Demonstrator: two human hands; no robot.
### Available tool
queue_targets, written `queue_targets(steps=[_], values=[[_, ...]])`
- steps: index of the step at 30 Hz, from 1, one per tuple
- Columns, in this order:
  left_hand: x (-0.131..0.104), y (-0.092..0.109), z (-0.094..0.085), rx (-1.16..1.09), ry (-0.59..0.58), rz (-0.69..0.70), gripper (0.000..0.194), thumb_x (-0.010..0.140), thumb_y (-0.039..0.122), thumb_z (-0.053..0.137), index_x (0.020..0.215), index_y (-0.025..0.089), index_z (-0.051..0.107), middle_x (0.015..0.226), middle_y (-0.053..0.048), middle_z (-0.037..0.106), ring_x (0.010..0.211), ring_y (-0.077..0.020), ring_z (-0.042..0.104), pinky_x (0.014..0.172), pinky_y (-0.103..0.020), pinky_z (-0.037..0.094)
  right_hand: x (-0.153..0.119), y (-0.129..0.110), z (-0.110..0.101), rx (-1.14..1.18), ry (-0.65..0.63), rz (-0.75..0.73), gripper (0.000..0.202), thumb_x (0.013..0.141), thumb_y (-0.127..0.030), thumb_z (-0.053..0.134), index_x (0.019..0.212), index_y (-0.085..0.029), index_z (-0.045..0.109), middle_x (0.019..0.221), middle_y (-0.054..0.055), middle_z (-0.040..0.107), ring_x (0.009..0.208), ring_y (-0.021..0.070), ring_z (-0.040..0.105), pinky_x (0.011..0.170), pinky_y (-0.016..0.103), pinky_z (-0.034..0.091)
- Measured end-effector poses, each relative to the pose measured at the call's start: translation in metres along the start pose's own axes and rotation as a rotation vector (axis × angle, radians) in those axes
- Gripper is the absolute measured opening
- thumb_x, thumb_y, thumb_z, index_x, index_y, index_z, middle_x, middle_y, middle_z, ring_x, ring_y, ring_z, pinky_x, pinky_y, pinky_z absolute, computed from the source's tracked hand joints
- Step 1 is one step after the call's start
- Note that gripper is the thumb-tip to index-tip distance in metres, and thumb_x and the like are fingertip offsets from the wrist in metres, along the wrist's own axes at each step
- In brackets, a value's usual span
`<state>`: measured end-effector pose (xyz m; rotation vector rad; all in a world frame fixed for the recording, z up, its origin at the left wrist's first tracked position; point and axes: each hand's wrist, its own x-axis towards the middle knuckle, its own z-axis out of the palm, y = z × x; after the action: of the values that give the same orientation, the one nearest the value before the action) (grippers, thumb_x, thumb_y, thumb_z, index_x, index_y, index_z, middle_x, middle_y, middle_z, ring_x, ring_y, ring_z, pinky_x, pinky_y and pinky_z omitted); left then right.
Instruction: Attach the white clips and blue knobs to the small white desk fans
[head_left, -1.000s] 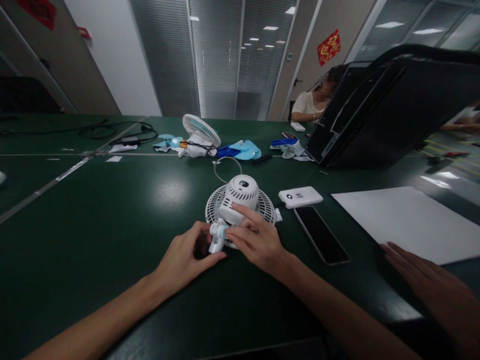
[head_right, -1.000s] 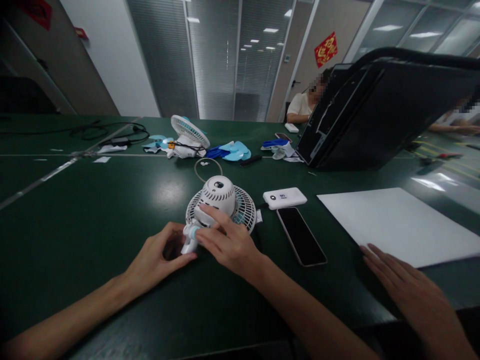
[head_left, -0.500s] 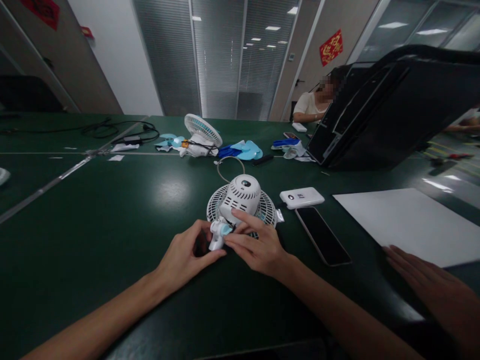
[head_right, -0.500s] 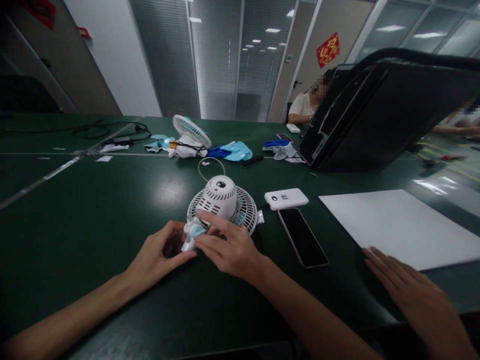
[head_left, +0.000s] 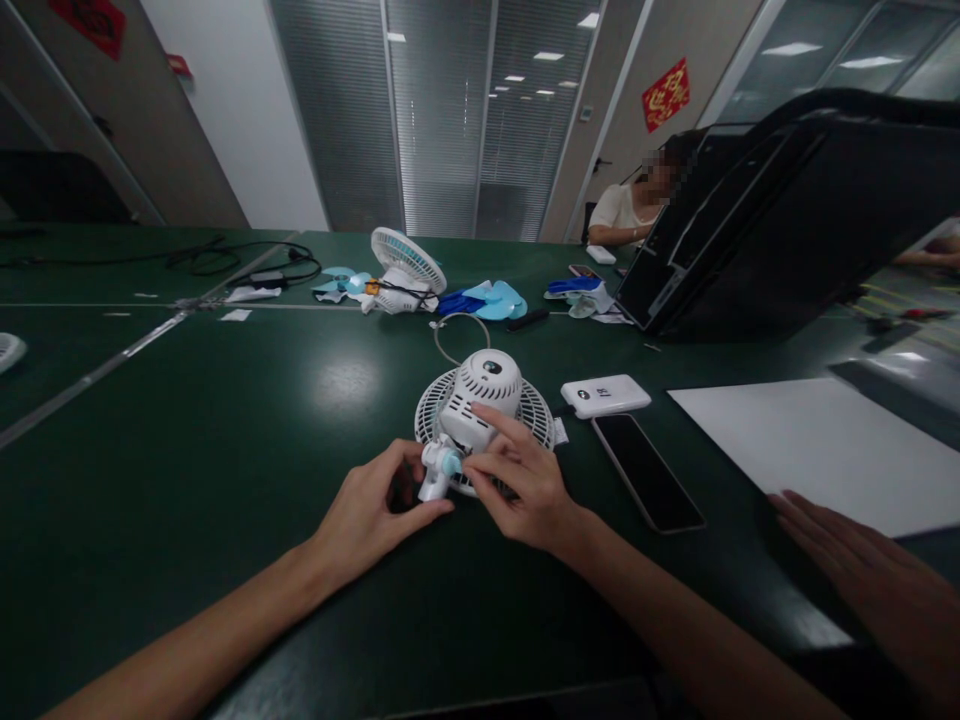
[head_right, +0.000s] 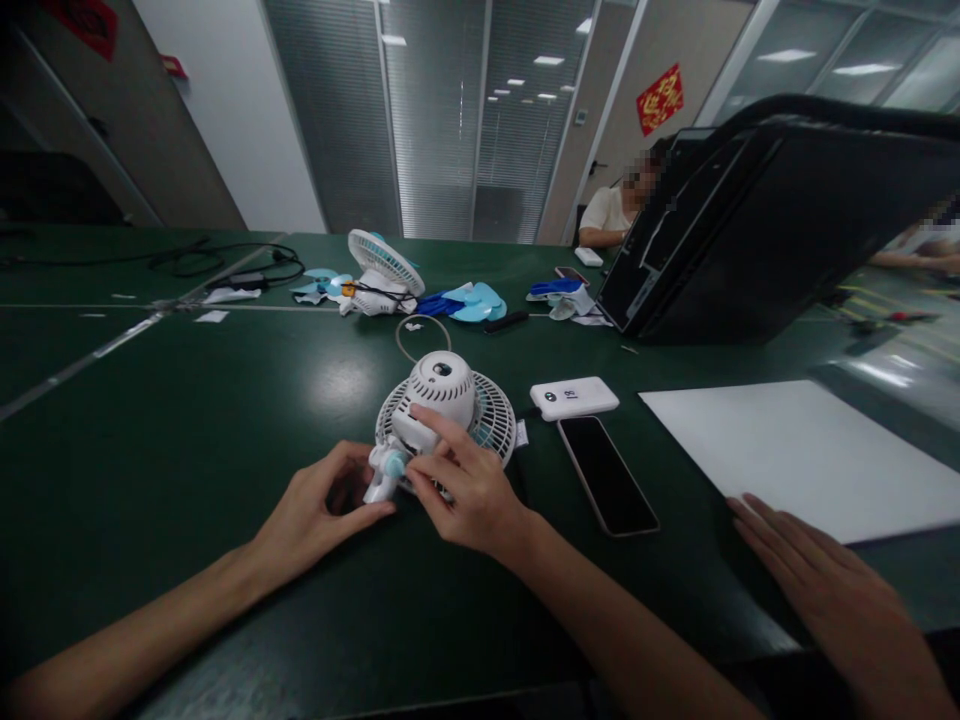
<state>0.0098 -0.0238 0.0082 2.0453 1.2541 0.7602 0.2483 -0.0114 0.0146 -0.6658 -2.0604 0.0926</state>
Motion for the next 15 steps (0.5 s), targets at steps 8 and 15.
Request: queue_targets(steps=[8,15], values=[[-0.0003,0.0061,-0.0010,0.011,0.016,-0.004,0.042,0.085,0.048,0.073,0.112,0.022,0.054,0.089,-0.001,0.066,0.067,-0.0173,0.063,0.056,-0.027,0.048,-0.0020,-0.0005,0.0037,0.025,0.019,-0.028,0.033,0.089,-0.009,0.065,0.119,-0.024,0.065,0.149,0.010,0.043,0.084,0.0113,0.064,0.071,0.029,0.061],[0.0031,0.0103,0.0004,-0.004,0.051,0.030,0.055,0.093,0.032,0.063,0.139,0.026,0.034,0.107,-0.005,0.066,0.067,-0.0159,0.063,0.057,-0.028,0.051,0.0001,-0.0027,0.0077,-0.019,0.033,0.049,0.025,0.091,-0.009,0.063,0.113,-0.019,0.066,0.149,0.011,0.044,0.081,0.0104,0.063,0.076,0.030,0.062]])
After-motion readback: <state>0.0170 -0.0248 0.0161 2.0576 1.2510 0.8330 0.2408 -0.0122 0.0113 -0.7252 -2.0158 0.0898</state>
